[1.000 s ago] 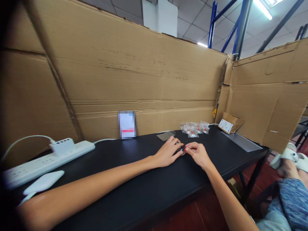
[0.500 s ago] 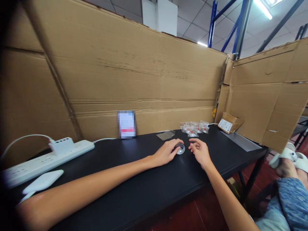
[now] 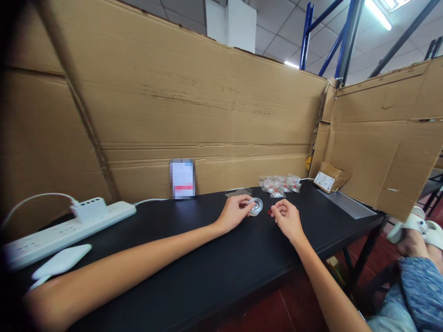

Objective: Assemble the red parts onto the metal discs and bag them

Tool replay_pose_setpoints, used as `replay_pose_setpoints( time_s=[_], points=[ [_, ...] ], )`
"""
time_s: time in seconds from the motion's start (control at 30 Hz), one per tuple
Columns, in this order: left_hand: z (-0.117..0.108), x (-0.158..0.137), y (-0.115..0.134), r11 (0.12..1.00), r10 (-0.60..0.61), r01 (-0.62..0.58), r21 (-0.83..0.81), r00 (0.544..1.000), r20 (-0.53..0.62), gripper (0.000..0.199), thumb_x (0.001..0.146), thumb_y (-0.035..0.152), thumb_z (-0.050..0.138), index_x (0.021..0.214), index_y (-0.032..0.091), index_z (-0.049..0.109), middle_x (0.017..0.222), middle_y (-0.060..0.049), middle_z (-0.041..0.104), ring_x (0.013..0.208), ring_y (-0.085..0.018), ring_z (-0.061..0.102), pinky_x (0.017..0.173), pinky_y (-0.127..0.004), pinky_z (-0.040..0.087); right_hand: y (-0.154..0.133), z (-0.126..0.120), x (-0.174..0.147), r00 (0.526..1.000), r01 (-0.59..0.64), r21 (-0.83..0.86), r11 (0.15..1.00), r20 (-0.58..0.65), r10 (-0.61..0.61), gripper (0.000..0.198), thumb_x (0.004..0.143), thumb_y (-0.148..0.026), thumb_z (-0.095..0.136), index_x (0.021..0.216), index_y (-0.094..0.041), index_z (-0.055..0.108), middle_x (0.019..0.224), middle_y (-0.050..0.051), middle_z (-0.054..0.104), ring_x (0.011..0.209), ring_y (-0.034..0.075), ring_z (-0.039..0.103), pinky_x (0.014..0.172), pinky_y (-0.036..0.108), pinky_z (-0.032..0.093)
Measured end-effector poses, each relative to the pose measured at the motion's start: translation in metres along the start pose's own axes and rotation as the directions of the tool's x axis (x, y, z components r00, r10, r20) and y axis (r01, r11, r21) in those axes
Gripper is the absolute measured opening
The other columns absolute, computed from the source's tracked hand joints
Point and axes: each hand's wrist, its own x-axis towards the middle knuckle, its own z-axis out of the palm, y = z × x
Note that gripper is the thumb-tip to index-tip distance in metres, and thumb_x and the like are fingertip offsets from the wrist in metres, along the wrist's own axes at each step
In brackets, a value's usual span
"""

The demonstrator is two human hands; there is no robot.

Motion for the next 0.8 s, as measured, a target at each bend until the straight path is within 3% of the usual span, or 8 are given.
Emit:
replay_pose_setpoints(
  time_s=[0.23,0.53,0.73,0.8],
  points=[
    [0.005,0.004,-0.009,0.976,-0.088,0.088,-0.201,0.996,0.01,0.026,0.079,0.036,0.064,0.092,0.013,0.063,0.072,-0.006,0.069,0.056,-0.015,0.065,0.043,-0.021,0.047,-0.004,0.002,-0.001,0.997,0.02,0.044,0.999,0.074,-0.023,0.028,0.064,-0.036,0.078,0.071,-0.019,0.056,0.059,-0.001,0.06,0.049,0.013,0.056,0.046,0.024,0.048],
    [0.02,-0.005,0.005,0.881,-0.161,0.195,-0.43,0.98,0.115,0.035,0.074,0.037,0.073,0.091,0.007,0.066,0.077,-0.012,0.071,0.063,-0.019,0.07,0.059,-0.031,0.059,-0.002,0.001,-0.002,0.996,0.046,0.042,0.998,0.077,-0.049,0.03,0.065,-0.039,0.079,0.07,-0.019,0.057,0.059,-0.001,0.057,0.049,0.012,0.054,0.044,0.024,0.045],
    [0.021,-0.008,0.008,0.857,-0.19,0.264,-0.443,0.96,0.206,0.045,0.07,0.042,0.077,0.095,0.006,0.068,0.082,-0.015,0.072,0.067,-0.021,0.071,0.068,-0.034,0.06,-0.002,0.001,-0.002,0.995,0.063,0.002,0.998,0.079,-0.063,0.032,0.072,-0.042,0.073,0.092,-0.017,0.067,0.066,0.002,0.064,0.053,0.014,0.056,0.045,0.024,0.045],
    [0.021,-0.008,0.007,0.86,-0.196,0.275,-0.429,0.956,0.219,0.045,0.07,0.042,0.077,0.095,0.006,0.068,0.083,-0.015,0.072,0.066,-0.021,0.071,0.068,-0.034,0.06,-0.003,0.0,-0.003,0.993,0.08,-0.051,0.996,0.086,-0.075,0.03,0.075,-0.041,0.07,0.09,-0.016,0.071,0.071,0.005,0.066,0.054,0.014,0.056,0.047,0.024,0.045]
  ],
)
